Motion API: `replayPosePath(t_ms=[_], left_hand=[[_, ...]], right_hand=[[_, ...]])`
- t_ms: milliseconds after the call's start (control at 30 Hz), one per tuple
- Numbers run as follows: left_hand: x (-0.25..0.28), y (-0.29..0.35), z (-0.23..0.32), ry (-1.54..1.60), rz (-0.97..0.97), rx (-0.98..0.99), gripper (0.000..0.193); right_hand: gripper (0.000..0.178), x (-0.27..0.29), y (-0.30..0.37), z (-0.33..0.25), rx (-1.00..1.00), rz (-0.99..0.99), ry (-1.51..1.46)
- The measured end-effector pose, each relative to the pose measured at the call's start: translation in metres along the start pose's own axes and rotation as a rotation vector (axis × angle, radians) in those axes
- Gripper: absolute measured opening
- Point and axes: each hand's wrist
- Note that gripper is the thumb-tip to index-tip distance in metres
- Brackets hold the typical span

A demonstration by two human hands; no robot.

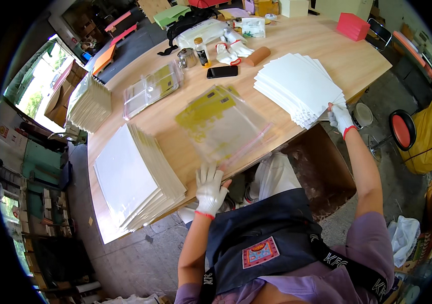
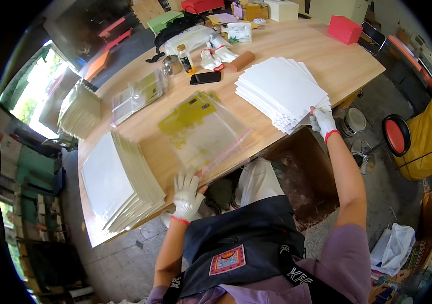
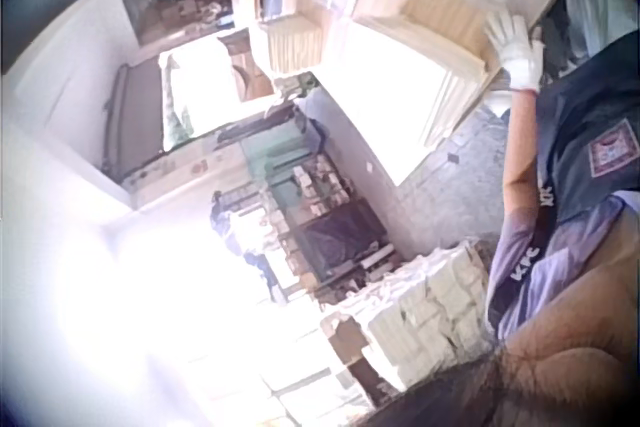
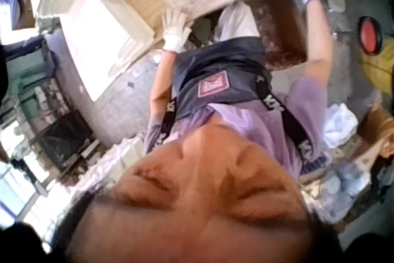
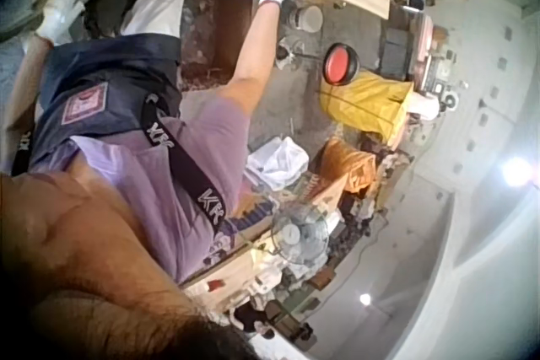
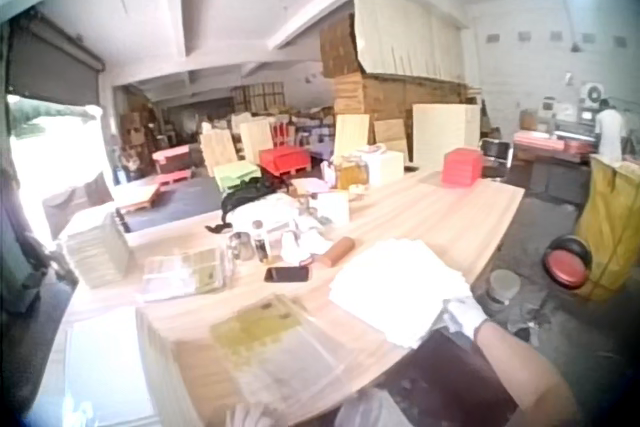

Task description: The person repeatedly picks up white rectangular sheets and inserts them into clear plastic sleeves on a wooden table. The person stacks the completed packages to the left while continuing to process sheets from a pile on the right.

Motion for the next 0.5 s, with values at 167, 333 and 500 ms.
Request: replayPosePath(t_ms=[167,333,500], left_hand=[[-0.027,-0.039,-0.013,-0.126,-0.022,-0.011,0.052],[-0.031,-0.064,-0.012,-0.193,-0.076,0.119,0.049],[-0.005,-0.073,-0.006,-0.230,-0.221,0.174,0.033]], right_hand=[[0.014,0.002,-0.008,0.010,0.015,-0.077,-0.038],[0.019,0.001,-0.002,0.009,-0.028,-0.057,-0.040],[0.013,-0.004,0.001,0.008,0.012,-0.098,-0.198]])
Point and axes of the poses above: each hand's wrist, its own y-axis away from the middle knuckle, its own x-axis out of the back of the hand, z = x × y, and after that the axes turned 3 degrees about -z, right-handed
